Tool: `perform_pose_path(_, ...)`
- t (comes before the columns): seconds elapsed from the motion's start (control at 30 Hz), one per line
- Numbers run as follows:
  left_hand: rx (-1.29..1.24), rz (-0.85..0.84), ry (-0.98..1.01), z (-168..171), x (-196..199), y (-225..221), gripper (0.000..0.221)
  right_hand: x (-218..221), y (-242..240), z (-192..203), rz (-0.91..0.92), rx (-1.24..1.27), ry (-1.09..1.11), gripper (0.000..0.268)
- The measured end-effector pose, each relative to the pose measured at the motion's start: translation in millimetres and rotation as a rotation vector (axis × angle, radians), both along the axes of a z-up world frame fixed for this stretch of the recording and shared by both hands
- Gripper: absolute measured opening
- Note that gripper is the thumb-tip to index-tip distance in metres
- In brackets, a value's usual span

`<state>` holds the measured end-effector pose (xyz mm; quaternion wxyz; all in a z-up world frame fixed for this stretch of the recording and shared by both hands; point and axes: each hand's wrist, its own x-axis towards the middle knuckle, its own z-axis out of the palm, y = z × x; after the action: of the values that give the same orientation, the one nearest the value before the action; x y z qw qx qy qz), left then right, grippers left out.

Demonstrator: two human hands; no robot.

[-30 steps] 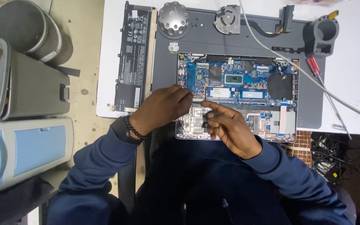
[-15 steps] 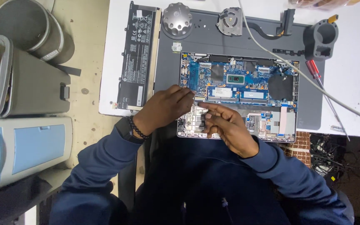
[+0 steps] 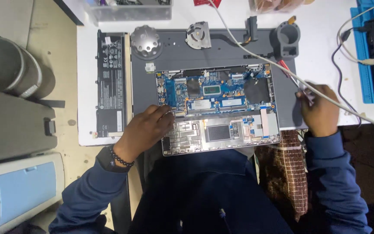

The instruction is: Repairing a laptop by manipulating internal components like the motherboard and connectors.

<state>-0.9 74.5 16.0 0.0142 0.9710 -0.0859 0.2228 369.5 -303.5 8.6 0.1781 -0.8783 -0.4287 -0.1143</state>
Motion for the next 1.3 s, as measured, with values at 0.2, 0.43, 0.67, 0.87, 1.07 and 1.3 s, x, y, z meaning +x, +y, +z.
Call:
perform_pose_path(0.2, -0.082, -0.029, 0.032, 0.8, -0.9, 1.3, 0.014, 9.6, 5.9, -6.8, 0.003, -0.089, -0.210, 0.009)
perform_pose_path(0.43, -0.060, -0.020, 0.070, 26.4, 3.4, -5.7, 0.015, 19.0, -97.9, 89.6, -0.112, -0.005, 0.462, 0.016)
perform_pose_path(0.67, -0.070, 0.050, 0.033, 31.2, 6.2, -11.6, 0.010, 29.6, -184.5, 46.5, 0.220, 1.147, 1.142, 0.008)
perform_pose_path(0.87, -0.097, 0.052, 0.044, 10.5, -5.1, -5.4, 0.015, -114.5, -16.9, 32.4, 0.086, 0.493, 0.937, 0.019)
perform_pose_path(1.07, -0.044, 0.018, -0.010, 12.5, -1.3, -7.2, 0.010, -175.5, 71.3, 43.5, 0.035, 0.764, 1.317, 0.031)
perform_pose_path(1.3, 0.104, 0.077, -0.015, 8.4, -1.3, -7.2, 0.013, -164.0, 77.0, 28.0, -0.009, 0.799, 1.356, 0.027)
